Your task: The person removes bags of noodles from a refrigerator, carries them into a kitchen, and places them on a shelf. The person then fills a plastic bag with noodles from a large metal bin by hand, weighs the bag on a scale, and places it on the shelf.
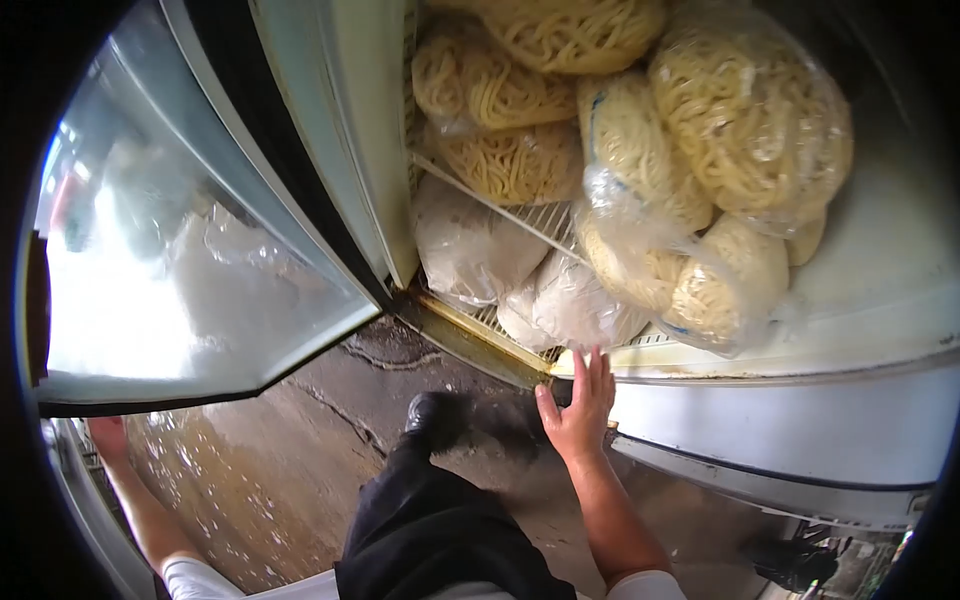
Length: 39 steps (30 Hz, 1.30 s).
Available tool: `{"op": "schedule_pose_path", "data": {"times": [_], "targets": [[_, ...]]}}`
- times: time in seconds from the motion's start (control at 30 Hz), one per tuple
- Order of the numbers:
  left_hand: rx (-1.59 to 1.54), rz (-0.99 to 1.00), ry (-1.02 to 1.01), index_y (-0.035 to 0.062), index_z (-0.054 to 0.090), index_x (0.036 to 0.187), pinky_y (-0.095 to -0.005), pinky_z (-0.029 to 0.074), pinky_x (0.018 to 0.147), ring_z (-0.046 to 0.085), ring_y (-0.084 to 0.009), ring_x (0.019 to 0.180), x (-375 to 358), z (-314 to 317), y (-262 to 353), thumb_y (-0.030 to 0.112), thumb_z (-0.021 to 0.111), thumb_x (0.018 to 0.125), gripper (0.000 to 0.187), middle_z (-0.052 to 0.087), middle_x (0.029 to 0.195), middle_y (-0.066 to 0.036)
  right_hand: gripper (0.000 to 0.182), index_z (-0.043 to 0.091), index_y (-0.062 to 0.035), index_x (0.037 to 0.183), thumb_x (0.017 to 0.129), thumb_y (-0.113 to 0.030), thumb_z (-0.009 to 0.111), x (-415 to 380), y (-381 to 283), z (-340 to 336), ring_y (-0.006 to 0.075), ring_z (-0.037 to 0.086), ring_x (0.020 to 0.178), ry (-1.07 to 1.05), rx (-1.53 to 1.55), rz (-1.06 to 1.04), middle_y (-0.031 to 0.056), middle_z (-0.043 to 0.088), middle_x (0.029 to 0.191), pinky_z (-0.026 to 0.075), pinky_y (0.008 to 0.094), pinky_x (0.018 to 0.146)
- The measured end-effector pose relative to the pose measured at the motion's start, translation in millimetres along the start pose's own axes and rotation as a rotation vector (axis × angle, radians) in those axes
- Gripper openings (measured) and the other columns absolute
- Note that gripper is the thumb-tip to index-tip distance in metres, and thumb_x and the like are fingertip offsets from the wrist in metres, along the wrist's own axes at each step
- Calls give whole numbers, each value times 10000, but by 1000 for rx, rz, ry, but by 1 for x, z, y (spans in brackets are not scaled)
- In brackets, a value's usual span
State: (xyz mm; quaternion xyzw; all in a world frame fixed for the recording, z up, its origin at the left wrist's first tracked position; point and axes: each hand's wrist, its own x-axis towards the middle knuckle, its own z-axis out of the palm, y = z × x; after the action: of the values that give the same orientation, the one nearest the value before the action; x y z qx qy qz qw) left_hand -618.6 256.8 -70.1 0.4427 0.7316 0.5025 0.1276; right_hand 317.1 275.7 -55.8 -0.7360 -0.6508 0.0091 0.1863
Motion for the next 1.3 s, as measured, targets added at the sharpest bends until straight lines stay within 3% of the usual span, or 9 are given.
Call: {"op": "schedule_pose_path", "data": {"times": [0.4, 0.47, 0.63, 0.7, 0.83, 0.97, 1.13, 1.23, 1.3], "targets": [[-418, 219, -313, 44, 500, 1313, -375, 481, 882, 586, -218, 977, 22, 41, 50, 267, 525, 963, 415, 595, 1145, -100, 520, 534, -30, 1238, 833, -324, 678, -100, 7, -24, 353, 564, 1125, -126, 339, 11, 192, 590, 1213, 454, 419, 953], [-805, -184, -72, 3, 466, 1311, -329, 483, 838, 566, -182, 938, -51, 58, 95, 271, 462, 989, 419, 577, 1028, -91, 497, 550, -39, 1222, 835, -324, 677, -128, 4, -23, 338, 584, 1098, -205, 444, 19, 178, 608, 1183, 469, 407, 932], [-880, -331, -234, 60, 570, 1179, -350, 489, 857, 581, -189, 976, -228, 91, 59, 268, 457, 982, 308, 615, 1044, -60, 438, 581, -70, 1204, 840, -284, 699, -182, -30, -38, 245, 679, 932, -402, 791, 4, 144, 674, 1094, 541, 332, 792], [-1117, -679, -197, 120, 578, 912, -297, 480, 492, 575, -152, 624, -306, 102, -16, 242, 477, 947, 162, 603, 742, -32, 418, 579, -70, 1201, 851, -272, 689, -198, -52, -47, 235, 682, 921, -461, 968, -74, 139, 680, 1078, 537, 327, 809], [-359, -1202, -519, 87, 609, 1047, -356, 499, 525, 628, -237, 648, -488, 122, 97, 257, 518, 917, 232, 660, 855, -103, 503, 542, -103, 1270, 838, -299, 706, -214, -100, -104, 253, 668, 961, -636, 989, -231, 157, 653, 1143, 537, 342, 810], [333, -789, -1194, 72, 664, 1110, -337, 535, 627, 681, -200, 778, -574, 113, 85, 317, 658, 848, 359, 696, 954, -76, 750, 380, -76, 1414, 812, -353, 731, -232, -125, -136, 306, 526, 1203, -600, 1063, -401, 203, 509, 1342, 430, 375, 985], [234, -1006, -1042, 74, 638, 1086, -379, 530, 632, 672, -229, 758, -614, 68, 45, 307, 637, 876, 314, 689, 954, -82, 891, 315, -20, 1432, 760, -376, 780, -233, -129, -156, 323, 442, 1282, -367, 1124, -450, 223, 479, 1360, 322, 384, 1087], [14, -1156, -654, 61, 639, 1018, -345, 492, 515, 638, -222, 653, -619, 24, 26, 256, 632, 860, 251, 667, 852, -110, 476, 538, -46, 1103, 775, -306, 765, -210, -99, -143, 165, 646, 725, -199, 1269, -265, 108, 617, 991, 560, 299, 652], [-152, -1302, -456, 71, 590, 983, -347, 450, 466, 593, -222, 594, -627, -14, 1, 222, 611, 865, 193, 620, 766, -114, 427, 536, -18, 1068, 777, -222, 773, -195, -75, -146, 145, 613, 849, -131, 1311, 39, 83, 607, 985, 540, 270, 707]]}}
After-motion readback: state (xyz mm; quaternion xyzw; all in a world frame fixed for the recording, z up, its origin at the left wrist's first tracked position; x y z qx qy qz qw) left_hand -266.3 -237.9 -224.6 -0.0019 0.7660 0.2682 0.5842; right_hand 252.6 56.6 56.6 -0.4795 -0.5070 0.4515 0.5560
